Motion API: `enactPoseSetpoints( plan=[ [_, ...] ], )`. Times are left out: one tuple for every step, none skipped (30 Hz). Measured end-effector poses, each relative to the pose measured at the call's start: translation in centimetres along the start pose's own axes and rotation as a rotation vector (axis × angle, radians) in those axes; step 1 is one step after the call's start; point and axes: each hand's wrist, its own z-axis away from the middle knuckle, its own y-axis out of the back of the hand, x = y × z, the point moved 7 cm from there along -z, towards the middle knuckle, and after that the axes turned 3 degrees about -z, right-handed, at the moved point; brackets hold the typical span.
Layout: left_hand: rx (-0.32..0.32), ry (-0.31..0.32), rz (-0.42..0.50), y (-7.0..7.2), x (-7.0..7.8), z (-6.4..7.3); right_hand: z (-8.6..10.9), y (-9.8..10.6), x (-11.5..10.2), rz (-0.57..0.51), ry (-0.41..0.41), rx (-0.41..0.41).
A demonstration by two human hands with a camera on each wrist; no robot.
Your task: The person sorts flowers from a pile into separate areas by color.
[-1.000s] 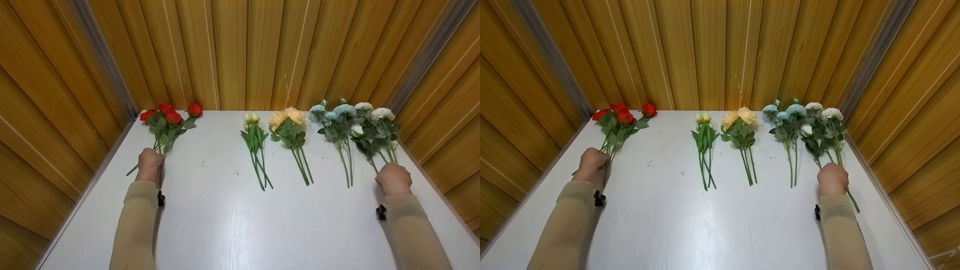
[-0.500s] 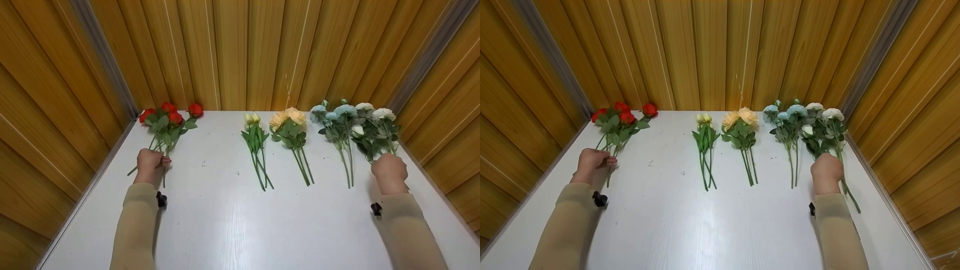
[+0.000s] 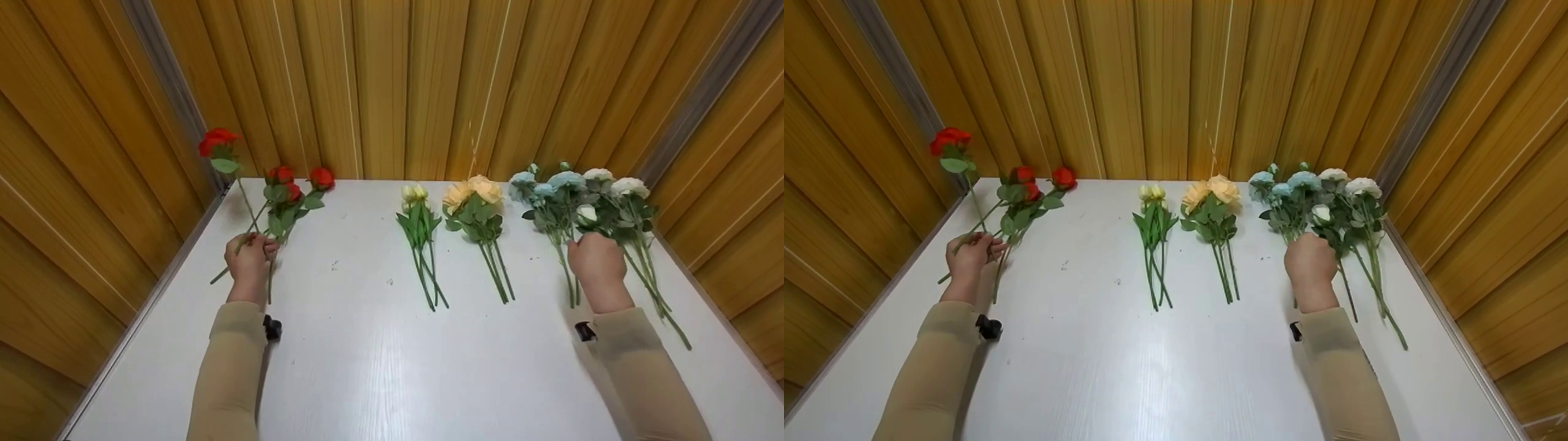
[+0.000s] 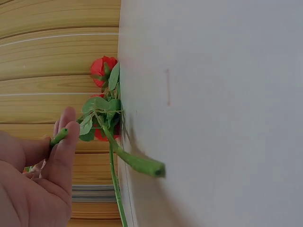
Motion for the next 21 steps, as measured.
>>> enactPoseSetpoints(
  plan=[
    [0.015, -0.016, 0.007, 0.4, 0.1, -0.1, 0.0, -0.1, -0.3, -0.005, 0.001, -0.007],
    [0.033, -0.031, 0.015, 0.8, 0.3, -0.2, 0.0, -0.2, -0.5, -0.008, 0.005, -0.01],
    [0.055, -0.047, 0.031, 1.2, 0.4, -0.4, 0.0, -0.2, -0.7, -0.014, 0.009, -0.009],
    [0.08, -0.065, 0.049, 1.7, 0.6, -0.5, 0.0, -0.2, -0.9, -0.016, 0.017, -0.006],
    [0.102, -0.075, 0.084, 2.2, 0.8, -0.7, 0.1, -0.2, -1.1, -0.023, 0.024, 0.002],
    [0.123, -0.082, 0.167, 2.7, 0.9, -0.8, 0.1, -0.2, -1.3, -0.033, 0.034, 0.008],
    [0.142, -0.091, 0.233, 3.1, 1.1, -0.9, 0.2, -0.2, -1.5, -0.039, 0.047, 0.018],
    [0.159, -0.102, 0.267, 3.6, 1.2, -1.0, 0.2, -0.2, -1.7, -0.043, 0.062, 0.03],
    [0.174, -0.115, 0.296, 4.0, 1.4, -1.0, 0.3, -0.1, -1.9, -0.049, 0.072, 0.043],
    [0.183, -0.133, 0.308, 4.4, 1.7, -0.9, 0.3, -0.1, -2.1, -0.055, 0.083, 0.055],
    [0.19, -0.152, 0.309, 4.8, 2.0, -0.9, 0.4, -0.1, -2.4, -0.063, 0.091, 0.065],
    [0.197, -0.17, 0.309, 5.1, 2.3, -0.7, 0.4, -0.2, -2.8, -0.07, 0.099, 0.074],
    [0.207, -0.197, 0.26, 5.4, 2.8, -0.4, 0.4, -0.2, -3.2, -0.075, 0.102, 0.082],
    [0.215, -0.227, 0.232, 5.7, 3.3, -0.1, 0.4, -0.4, -3.7, -0.08, 0.109, 0.091],
    [0.221, -0.261, 0.223, 5.8, 4.0, 0.3, 0.5, -0.4, -4.2, -0.084, 0.121, 0.103],
    [0.226, -0.295, 0.22, 5.9, 4.6, 0.7, 0.5, -0.6, -4.8, -0.087, 0.135, 0.109],
    [0.225, -0.321, 0.228, 5.8, 5.3, 1.2, 0.6, -0.7, -5.5, -0.091, 0.148, 0.117],
    [0.213, -0.345, 0.25, 5.6, 6.0, 1.7, 0.7, -0.9, -6.2, -0.09, 0.167, 0.128],
    [0.196, -0.375, 0.252, 5.2, 6.8, 2.2, 0.7, -1.1, -6.9, -0.091, 0.184, 0.133],
    [0.168, -0.395, 0.251, 4.7, 7.4, 2.8, 0.8, -1.4, -7.6, -0.095, 0.207, 0.137],
    [0.139, -0.407, 0.239, 4.0, 8.0, 3.3, 0.9, -1.7, -8.4, -0.1, 0.22, 0.135]
  ],
)
